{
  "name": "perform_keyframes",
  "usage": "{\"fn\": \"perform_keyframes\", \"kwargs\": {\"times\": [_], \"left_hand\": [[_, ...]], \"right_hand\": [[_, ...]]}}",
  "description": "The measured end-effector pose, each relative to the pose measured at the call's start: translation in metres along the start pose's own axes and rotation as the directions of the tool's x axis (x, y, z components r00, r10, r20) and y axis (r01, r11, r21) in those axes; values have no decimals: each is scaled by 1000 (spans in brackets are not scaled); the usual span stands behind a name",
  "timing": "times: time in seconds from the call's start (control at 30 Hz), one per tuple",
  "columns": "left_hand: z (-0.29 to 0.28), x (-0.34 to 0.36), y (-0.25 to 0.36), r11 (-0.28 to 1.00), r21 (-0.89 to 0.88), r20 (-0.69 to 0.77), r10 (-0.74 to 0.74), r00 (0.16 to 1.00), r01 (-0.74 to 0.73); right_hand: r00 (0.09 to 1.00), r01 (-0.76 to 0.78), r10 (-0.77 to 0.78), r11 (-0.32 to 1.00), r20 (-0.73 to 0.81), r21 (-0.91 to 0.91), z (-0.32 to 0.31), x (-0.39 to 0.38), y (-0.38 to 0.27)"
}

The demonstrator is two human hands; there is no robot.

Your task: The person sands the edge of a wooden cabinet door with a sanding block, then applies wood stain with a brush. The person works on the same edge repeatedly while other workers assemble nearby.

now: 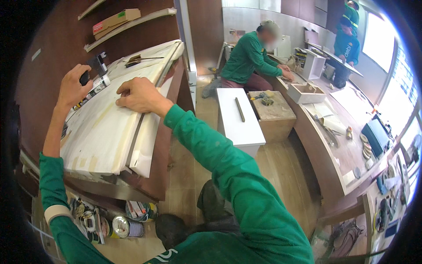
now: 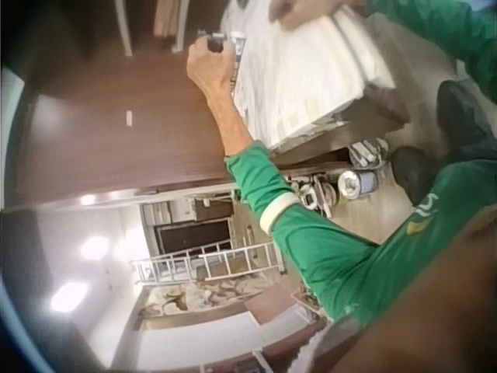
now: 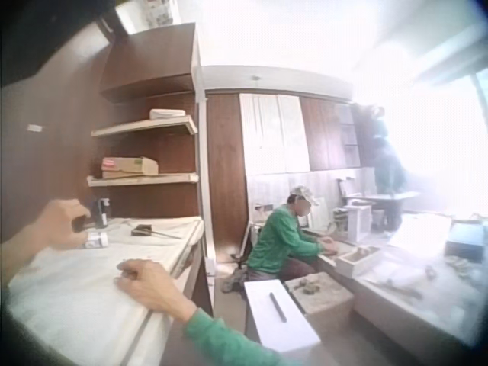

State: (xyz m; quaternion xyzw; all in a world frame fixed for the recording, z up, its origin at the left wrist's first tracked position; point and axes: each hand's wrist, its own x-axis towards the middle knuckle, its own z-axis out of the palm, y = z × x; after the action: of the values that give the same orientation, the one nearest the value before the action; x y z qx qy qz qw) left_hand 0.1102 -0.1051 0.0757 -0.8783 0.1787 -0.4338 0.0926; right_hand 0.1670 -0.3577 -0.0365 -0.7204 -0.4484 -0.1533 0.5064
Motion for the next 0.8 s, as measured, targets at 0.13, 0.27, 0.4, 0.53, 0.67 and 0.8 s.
{"fn": "perform_keyframes", "kwargs": {"times": [0.13, 0.27, 0.4, 0.53, 0.67, 0.8], "left_hand": [[29, -13, 4, 997, -72, 37, 36, 999, -33], [38, -27, 1, 959, -268, 95, -67, 993, 90], [31, -30, 8, 911, -320, 213, -198, 957, 260], [31, -31, 8, 907, -328, 220, -197, 955, 263], [31, -30, 2, 914, -320, 231, -180, 956, 249], [37, -34, -3, 935, -299, 161, -150, 975, 194]], "right_hand": [[1000, -6, 7, 999, -29, 36, 5, -1, 3], [1000, 3, -2, 1000, -28, 9, 3, -1, 1], [1000, -11, 12, 1000, -26, 21, 2, -3, 1], [999, -6, 7, 1000, -32, 8, 3, -2, 2], [999, -20, 21, 999, -41, 28, 3, -3, 0], [999, -13, 15, 999, -48, 32, 4, -3, 1]]}}
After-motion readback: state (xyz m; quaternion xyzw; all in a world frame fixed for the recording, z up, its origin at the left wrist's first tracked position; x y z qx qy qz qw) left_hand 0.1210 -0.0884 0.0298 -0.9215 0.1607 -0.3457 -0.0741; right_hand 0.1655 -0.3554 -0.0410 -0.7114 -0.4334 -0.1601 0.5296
